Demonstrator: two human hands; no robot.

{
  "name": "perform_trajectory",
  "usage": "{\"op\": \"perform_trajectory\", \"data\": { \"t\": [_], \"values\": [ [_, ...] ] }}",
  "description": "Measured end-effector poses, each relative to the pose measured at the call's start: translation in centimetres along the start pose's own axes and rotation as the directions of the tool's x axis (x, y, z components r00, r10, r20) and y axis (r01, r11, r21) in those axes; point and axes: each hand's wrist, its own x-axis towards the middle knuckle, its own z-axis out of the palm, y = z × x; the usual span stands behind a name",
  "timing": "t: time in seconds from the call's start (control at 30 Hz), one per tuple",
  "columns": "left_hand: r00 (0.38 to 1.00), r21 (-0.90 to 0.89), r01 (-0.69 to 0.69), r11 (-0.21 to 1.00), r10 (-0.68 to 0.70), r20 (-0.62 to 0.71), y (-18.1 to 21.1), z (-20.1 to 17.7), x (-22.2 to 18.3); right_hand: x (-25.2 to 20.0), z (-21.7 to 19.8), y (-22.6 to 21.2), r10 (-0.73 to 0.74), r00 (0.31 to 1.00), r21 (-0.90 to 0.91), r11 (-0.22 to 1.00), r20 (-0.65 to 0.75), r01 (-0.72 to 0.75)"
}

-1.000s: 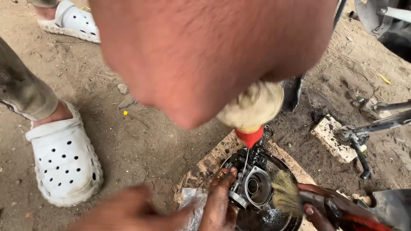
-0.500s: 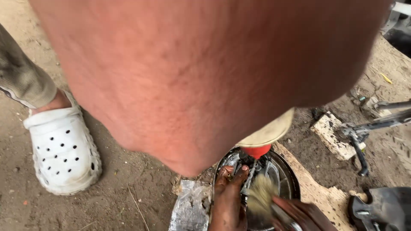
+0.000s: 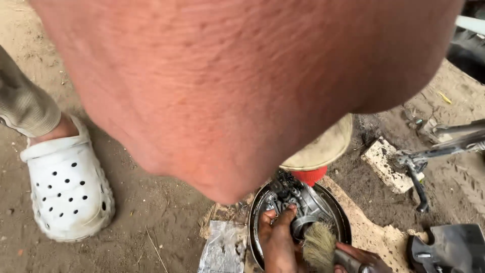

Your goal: Cleaning a motorcycle carburetor with a brush and fuel in a metal bowl.

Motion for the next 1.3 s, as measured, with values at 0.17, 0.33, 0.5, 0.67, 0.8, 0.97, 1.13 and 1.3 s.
{"op": "perform_trajectory", "data": {
  "t": [0.17,0.33,0.5,0.67,0.8,0.97,1.13,1.3],
  "values": [
    [0.999,-0.115,-0.051,0.992,0.050,-0.013,-2.5,-0.8,1.1,6.6,-4.4,-12.6,0.305,0.952,-0.036,0.952,-0.007,-0.305],
    [0.981,0.088,-0.187,0.978,0.190,-0.027,-4.2,-1.3,3.3,9.5,-5.3,-19.8,-0.097,0.971,0.015,0.995,-0.219,0.103],
    [0.962,0.514,-0.148,0.845,0.244,-0.124,-3.7,-1.5,2.8,8.3,-1.1,-16.3,-0.132,0.982,0.203,0.967,-0.133,0.157],
    [0.890,0.721,-0.447,0.529,0.341,0.302,-6.5,-8.9,8.8,7.8,0.5,-18.2,0.252,0.869,0.313,0.942,-0.426,-0.119],
    [0.574,0.707,-0.644,-0.291,0.427,0.699,3.6,-5.2,3.3,9.6,-3.0,-22.9,0.689,0.661,0.548,0.690,-0.297,-0.473],
    [0.514,0.128,-0.740,-0.661,-0.432,0.741,10.7,5.6,2.8,8.3,-0.1,-19.5,0.519,0.751,0.451,0.830,-0.407,-0.329],
    [0.626,-0.087,-0.711,-0.698,-0.684,0.374,9.7,10.6,4.1,8.3,0.0,-18.7,0.592,0.745,0.558,0.747,-0.308,-0.363],
    [0.643,-0.109,-0.685,-0.720,-0.668,0.375,9.5,8.7,7.1,5.4,0.1,-8.7,0.449,0.846,0.419,0.853,-0.287,-0.310]
  ]
}}
